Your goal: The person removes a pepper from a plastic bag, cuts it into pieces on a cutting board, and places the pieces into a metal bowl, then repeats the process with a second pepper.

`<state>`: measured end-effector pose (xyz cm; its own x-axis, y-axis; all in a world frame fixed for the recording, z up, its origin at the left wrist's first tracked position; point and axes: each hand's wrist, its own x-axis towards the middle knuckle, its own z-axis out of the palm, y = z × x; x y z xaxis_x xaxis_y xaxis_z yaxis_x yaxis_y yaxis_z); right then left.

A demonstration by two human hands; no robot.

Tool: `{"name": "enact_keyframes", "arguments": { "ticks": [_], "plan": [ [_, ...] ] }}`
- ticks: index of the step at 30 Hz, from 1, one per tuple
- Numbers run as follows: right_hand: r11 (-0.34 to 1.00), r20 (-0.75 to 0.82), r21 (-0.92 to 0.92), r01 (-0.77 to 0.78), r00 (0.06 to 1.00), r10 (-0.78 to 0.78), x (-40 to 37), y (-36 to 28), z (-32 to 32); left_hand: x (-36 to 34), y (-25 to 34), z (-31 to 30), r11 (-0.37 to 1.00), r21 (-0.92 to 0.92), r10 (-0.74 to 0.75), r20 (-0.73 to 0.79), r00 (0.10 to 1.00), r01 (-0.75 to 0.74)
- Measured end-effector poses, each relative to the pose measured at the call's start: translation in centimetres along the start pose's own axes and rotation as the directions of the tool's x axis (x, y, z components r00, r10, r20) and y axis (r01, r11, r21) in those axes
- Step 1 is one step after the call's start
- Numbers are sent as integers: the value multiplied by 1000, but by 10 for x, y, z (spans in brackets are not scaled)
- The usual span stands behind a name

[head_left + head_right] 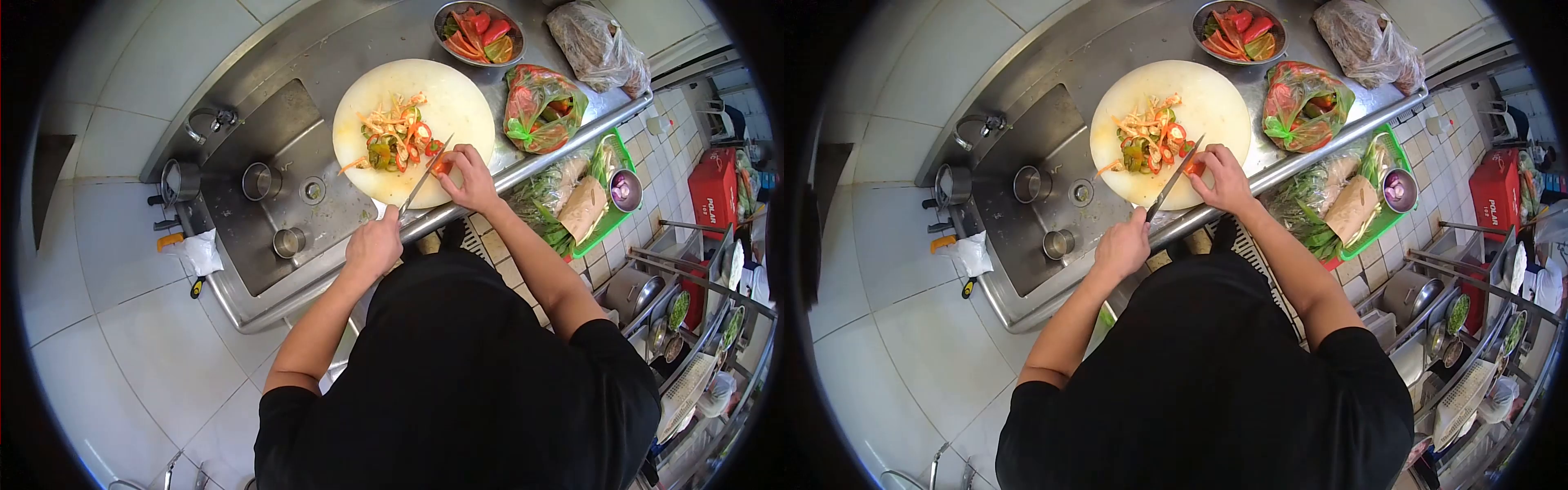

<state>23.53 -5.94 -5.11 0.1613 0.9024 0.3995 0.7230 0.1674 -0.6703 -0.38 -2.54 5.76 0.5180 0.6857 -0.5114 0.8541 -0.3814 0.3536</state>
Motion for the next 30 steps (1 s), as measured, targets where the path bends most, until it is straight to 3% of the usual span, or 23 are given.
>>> {"name": "enact_keyframes", "arguments": {
  "ticks": [11, 26, 30],
  "plan": [
    [999, -75, -17, 36, 996, -37, -2, 7, 9, -21, -15, -11, 996, 90, 11, 83, 997, -18],
    [997, -111, -36, 75, 991, -78, 0, 9, 10, 87, 28, 24, 991, 67, 117, 35, 992, -120],
    [997, -104, -42, 64, 992, -68, -2, 11, 8, 63, 20, 16, 991, 72, 106, 70, 992, -111]
  ]
}}
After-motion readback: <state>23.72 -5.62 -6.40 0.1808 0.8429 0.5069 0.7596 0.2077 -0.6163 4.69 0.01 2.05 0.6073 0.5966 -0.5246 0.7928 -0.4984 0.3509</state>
